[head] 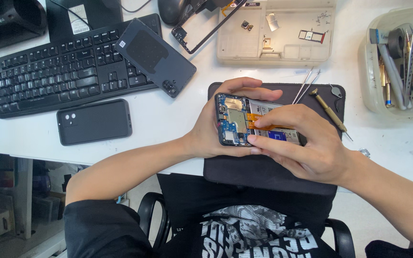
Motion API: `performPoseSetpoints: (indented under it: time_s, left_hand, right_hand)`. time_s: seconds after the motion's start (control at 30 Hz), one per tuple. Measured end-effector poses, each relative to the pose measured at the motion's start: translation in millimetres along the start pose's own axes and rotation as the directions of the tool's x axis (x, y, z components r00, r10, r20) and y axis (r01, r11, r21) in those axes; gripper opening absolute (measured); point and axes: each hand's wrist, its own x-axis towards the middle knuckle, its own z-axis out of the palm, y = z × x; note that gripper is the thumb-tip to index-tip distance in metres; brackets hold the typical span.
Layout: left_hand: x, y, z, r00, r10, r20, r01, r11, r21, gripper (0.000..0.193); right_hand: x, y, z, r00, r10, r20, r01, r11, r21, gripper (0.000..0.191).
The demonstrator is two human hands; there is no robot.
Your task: The person disassembles a Samsung smartphone, removes the back cover, and manipulates internal components including the battery and ribbon cables. They use a screwdriver to remove screws and a prying tool to separate the screen assembly. The person repeatedly opens and closes the device, inspecting the internal connections throughout the process.
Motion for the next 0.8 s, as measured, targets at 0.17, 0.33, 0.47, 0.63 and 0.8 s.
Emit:
performPoseSetpoints:
  time_s: [0.17, 0.33, 0.47, 0.63, 0.8]
  left_hand:
    - [1.4, -2.1, -0.1, 1.0, 0.015, 0.003, -0.015, 0.999, 0.039, 0.092]
    - [0.3, -2.7, -0.1, 1.0, -0.001, -0.013, 0.002, 0.999, 0.033, 0.093]
    - [0.9, -3.5, -0.4, 0.999, -0.014, -0.03, 0.015, 1.0, 0.021, 0.094]
    - [1.2, -4.2, 2.0, 0.998, -0.024, -0.051, 0.021, 0.998, -0.064, 0.093]
    - [5.1, -2.5, 7.2, 0.995, 0.036, -0.093, -0.038, 0.999, -0.025, 0.09]
  right_hand:
    - [-1.0, 0.7, -0.3, 0.999, 0.01, 0.039, -0.01, 1.0, 0.001, 0.043]
    - [-1.9, 1.4, 0.5, 0.999, 0.03, 0.045, -0.031, 0.999, 0.025, 0.046]
    - [-0.9, 3.3, -0.3, 0.999, 0.021, 0.032, -0.022, 1.0, 0.022, 0.046]
    - [1.9, 2.7, -1.5, 0.999, 0.028, 0.029, -0.028, 0.999, 0.014, 0.045]
    - [5.0, 0.1, -4.0, 0.998, 0.064, -0.007, -0.064, 0.997, 0.032, 0.043]
